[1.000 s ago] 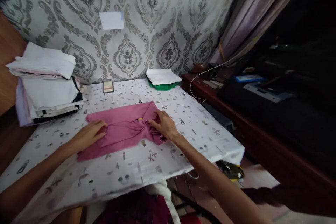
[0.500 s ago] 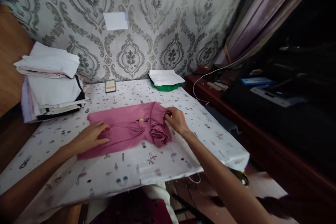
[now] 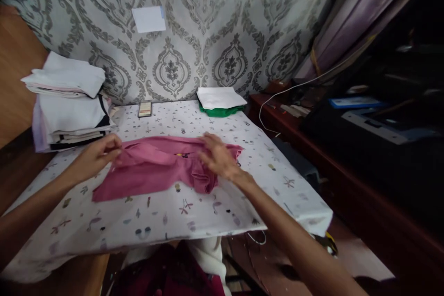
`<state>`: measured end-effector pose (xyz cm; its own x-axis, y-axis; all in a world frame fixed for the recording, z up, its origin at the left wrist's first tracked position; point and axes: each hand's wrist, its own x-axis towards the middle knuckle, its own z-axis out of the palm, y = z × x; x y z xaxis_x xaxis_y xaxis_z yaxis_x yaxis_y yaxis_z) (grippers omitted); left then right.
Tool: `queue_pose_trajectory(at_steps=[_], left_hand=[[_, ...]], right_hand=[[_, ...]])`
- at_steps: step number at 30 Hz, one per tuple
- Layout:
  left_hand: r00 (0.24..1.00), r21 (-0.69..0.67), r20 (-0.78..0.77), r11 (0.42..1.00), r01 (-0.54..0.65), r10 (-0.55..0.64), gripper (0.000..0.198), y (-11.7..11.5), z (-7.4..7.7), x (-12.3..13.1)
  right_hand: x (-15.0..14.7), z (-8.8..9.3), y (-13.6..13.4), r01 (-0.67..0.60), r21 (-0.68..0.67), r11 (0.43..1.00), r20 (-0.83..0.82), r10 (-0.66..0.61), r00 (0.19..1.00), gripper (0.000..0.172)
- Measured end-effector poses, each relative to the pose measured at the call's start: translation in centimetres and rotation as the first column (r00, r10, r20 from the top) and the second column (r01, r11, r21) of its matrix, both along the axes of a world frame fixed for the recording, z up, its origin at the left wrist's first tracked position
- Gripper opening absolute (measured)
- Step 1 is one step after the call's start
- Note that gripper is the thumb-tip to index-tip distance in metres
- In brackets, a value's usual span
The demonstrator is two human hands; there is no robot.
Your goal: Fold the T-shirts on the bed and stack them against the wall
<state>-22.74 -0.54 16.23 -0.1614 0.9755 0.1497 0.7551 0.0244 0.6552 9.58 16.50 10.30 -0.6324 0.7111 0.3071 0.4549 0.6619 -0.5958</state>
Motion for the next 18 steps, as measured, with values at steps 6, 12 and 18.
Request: queue_pose_trajectory(at_steps=[6,12,18], left_hand=[[0.994,0.241,-0.043,0.964,0.113,-0.105,0.019,2.6,5.1,6.0],[0.967,0.26,-0.155,0.953,-0.156,0.201,0.061,0.4,-1.6,2.8],[0.95,-0.17,-0.193,0.946,-0.278,0.245,0.069,-2.5,-8.6,-1.4]], right_hand=[[-13.1,4.7,-4.0,-0.291,-0.096,0.952,-0.204,0.267,0.942,0.06],[-13.7,6.0,0.2,-0.146,-0.243,0.959,-0.489,0.009,0.872,0.016],[-7.3,9.7,1.6,-0.138,-0.106,0.985,-0.708,0.022,0.706,0.028]])
